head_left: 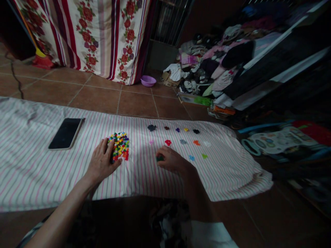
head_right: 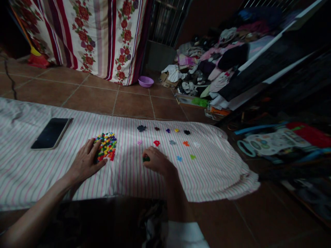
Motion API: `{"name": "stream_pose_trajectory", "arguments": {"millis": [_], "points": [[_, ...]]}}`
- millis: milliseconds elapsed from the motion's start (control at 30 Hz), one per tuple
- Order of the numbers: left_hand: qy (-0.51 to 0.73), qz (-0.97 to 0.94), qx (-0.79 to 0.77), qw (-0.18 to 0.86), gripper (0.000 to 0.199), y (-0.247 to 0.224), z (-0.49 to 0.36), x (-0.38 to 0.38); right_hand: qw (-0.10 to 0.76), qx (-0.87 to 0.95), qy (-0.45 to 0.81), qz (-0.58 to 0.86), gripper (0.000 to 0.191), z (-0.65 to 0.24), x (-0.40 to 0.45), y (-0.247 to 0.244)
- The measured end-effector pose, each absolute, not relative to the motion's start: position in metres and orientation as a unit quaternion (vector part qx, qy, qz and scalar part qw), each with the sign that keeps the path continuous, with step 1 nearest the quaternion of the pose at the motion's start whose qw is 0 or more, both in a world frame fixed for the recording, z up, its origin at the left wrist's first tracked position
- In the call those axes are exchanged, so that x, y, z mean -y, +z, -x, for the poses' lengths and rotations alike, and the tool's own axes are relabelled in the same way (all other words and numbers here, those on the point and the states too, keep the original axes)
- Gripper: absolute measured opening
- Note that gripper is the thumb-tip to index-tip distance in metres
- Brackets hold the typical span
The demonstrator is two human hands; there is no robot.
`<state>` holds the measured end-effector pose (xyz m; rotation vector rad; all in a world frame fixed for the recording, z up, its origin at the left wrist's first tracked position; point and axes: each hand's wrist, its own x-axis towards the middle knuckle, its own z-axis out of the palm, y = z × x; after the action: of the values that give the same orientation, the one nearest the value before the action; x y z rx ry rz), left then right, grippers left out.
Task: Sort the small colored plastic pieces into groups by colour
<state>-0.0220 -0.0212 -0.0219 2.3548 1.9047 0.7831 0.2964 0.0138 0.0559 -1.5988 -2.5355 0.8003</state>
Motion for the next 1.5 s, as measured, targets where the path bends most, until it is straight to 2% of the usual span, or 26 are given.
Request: {"name": "stream_pose_trajectory", "arguments": {"millis": [267, 533, 833, 1167, 1500], "points": [[0.255, -0.745, -0.616, 0.008, 0.075, -0.024, 0.021, 0.022, 0.045, 0.823, 0.205, 0.528, 0.017, -0.279, -0.02, 0.064], [0.265, -0.746, -0.611, 0.005, 0.074, -0.024, 0.021, 0.022, 0.069, 0.857, 0.197, 0.472, 0.019, -0.24, -0.021, 0.06], [0.269, -0.729, -0.63, -0.001, 0.069, -0.025, 0.026, 0.022, 0.074, 0.88, 0.179, 0.433, 0.033, -0.201, -0.018, 0.049], [0.244, -0.723, -0.647, 0.0, 0.063, -0.027, 0.034, 0.024, 0.026, 0.858, 0.142, 0.493, 0.044, -0.17, -0.017, 0.048], [0.246, -0.734, -0.632, -0.02, 0.061, -0.031, 0.038, 0.024, 0.045, 0.845, 0.19, 0.499, 0.038, -0.163, -0.024, 0.053]]}}
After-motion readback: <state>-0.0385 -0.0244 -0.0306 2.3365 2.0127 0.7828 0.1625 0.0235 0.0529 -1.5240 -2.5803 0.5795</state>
